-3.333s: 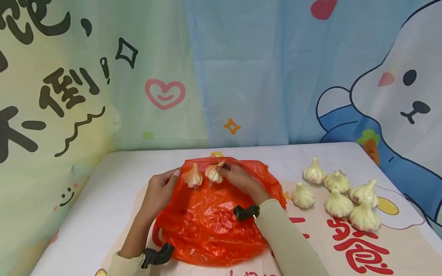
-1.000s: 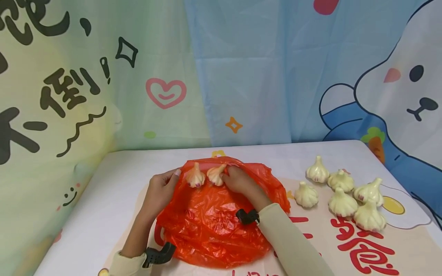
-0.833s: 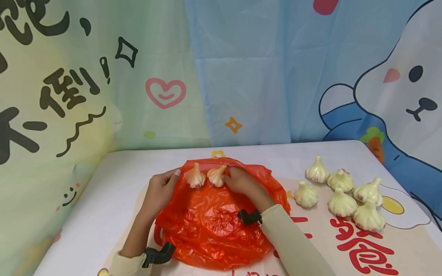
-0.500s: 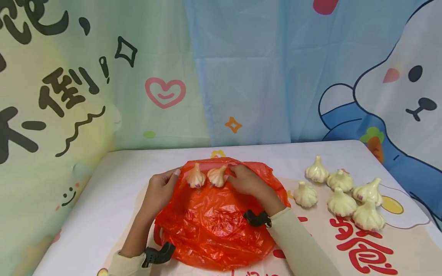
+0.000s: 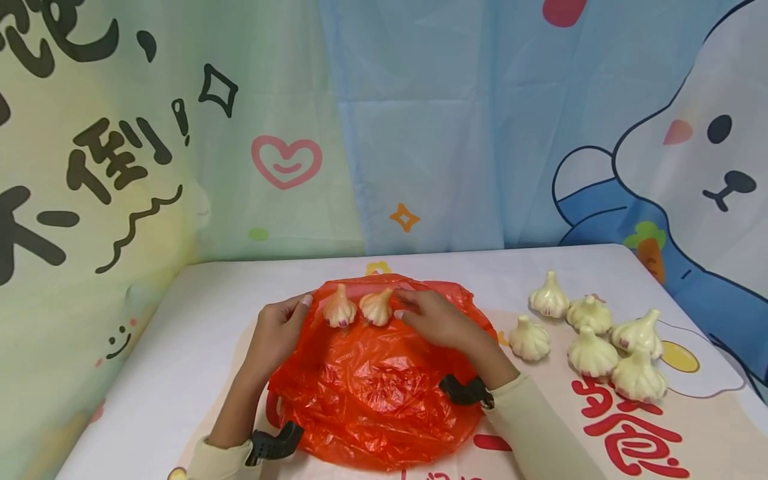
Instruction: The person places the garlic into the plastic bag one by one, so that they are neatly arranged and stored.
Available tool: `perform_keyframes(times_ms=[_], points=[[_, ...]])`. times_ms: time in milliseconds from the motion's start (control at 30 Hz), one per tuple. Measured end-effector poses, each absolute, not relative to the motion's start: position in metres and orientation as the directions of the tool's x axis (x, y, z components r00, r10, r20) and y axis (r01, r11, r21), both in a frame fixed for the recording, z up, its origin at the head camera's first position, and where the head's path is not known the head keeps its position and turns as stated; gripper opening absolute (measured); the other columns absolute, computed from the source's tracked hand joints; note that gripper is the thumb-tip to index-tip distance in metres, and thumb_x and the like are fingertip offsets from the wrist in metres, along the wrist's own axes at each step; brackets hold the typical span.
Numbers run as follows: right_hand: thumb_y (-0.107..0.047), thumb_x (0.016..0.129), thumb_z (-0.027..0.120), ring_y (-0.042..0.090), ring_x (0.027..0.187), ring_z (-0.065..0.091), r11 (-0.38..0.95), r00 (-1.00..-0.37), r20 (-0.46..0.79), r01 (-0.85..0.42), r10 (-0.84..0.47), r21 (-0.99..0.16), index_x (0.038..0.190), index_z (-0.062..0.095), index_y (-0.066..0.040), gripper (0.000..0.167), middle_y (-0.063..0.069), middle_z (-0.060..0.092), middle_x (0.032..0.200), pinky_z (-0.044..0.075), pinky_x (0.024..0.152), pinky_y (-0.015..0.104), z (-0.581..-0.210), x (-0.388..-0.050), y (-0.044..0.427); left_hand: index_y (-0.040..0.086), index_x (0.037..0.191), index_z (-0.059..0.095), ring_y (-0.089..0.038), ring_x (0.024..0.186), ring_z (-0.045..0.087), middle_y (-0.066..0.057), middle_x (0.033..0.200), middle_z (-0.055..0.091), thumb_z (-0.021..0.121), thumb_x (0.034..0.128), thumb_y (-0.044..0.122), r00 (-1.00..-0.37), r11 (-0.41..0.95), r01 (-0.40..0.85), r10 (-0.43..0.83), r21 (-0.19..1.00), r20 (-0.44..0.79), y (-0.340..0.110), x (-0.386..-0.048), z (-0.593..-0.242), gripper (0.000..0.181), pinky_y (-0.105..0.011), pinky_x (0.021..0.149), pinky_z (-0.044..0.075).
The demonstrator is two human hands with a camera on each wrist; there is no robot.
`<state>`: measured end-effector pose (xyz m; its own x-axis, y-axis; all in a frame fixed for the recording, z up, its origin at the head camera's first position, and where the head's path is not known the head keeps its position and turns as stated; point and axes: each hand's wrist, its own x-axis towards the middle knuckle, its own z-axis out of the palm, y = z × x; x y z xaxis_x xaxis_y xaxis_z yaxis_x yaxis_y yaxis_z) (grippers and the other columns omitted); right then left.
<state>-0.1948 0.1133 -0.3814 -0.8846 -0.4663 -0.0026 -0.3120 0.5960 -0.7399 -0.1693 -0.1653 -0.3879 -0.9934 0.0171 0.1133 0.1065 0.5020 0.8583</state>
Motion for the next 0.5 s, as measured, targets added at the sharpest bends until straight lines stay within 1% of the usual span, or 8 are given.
perform_keyframes(times_ms=[67,167,200,267,400,500], points=[[-0.013,0.097,0.060,0.028,0.110,0.055,0.560,-0.863,0.031,-0.355,-0.505,-0.749,0.141,0.047,0.003,0.048,0.014,0.052,0.140,0.043,0.100,0.046,-0.380,-0.192,0.117,0.004,0.126,0.066,-0.028,0.094,0.067,-0.012,0.115,0.068,0.047,0.1030,0.037,-0.993,0.503,0.106,0.018,0.858,0.113,-0.165,-0.169,-0.387,0.044,-0.036,0.080,0.056],[-0.014,0.097,0.061,0.026,0.118,0.054,0.499,-0.829,0.080,-0.408,-0.554,-0.764,0.142,0.047,0.000,0.050,0.012,0.051,0.142,0.043,0.101,0.045,-0.378,-0.188,0.122,0.005,0.126,0.066,-0.029,0.093,0.066,-0.012,0.115,0.068,0.047,0.1030,0.037,-0.994,0.505,0.099,0.013,0.857,0.107,-0.165,-0.169,-0.387,0.044,-0.036,0.080,0.056],[-0.014,0.097,0.061,0.024,0.127,0.048,0.480,-0.823,0.094,-0.415,-0.561,-0.773,0.142,0.047,0.000,0.050,0.011,0.050,0.143,0.040,0.103,0.045,-0.378,-0.186,0.123,0.005,0.126,0.066,-0.029,0.093,0.066,-0.012,0.115,0.068,0.047,0.1030,0.037,-0.994,0.503,0.098,0.012,0.859,0.107,-0.165,-0.169,-0.387,0.044,-0.036,0.080,0.056],[-0.016,0.096,0.062,0.023,0.131,0.045,0.459,-0.823,0.115,-0.420,-0.556,-0.783,0.142,0.048,-0.003,0.050,0.008,0.051,0.142,0.040,0.104,0.045,-0.376,-0.183,0.127,0.005,0.126,0.066,-0.029,0.094,0.067,-0.012,0.115,0.068,0.047,0.1030,0.037,-0.995,0.500,0.094,0.009,0.861,0.103,-0.164,-0.169,-0.387,0.044,-0.037,0.080,0.056],[-0.017,0.096,0.064,0.024,0.127,0.051,0.398,-0.816,0.160,-0.430,-0.555,-0.810,0.142,0.049,-0.003,0.050,0.010,0.055,0.137,0.043,0.101,0.043,-0.373,-0.178,0.136,0.004,0.126,0.066,-0.030,0.094,0.067,-0.013,0.115,0.068,0.047,0.1030,0.037,-0.995,0.496,0.092,0.007,0.863,0.102,-0.163,-0.169,-0.386,0.044,-0.038,0.080,0.056],[-0.014,0.094,0.065,0.027,0.124,0.054,0.359,-0.811,0.170,-0.422,-0.559,-0.833,0.142,0.049,-0.002,0.051,0.012,0.057,0.135,0.045,0.098,0.043,-0.370,-0.173,0.144,0.004,0.126,0.066,-0.030,0.093,0.067,-0.014,0.114,0.068,0.047,0.1029,0.037,-0.995,0.502,0.089,0.004,0.861,0.100,-0.163,-0.169,-0.386,0.044,-0.038,0.080,0.056]])
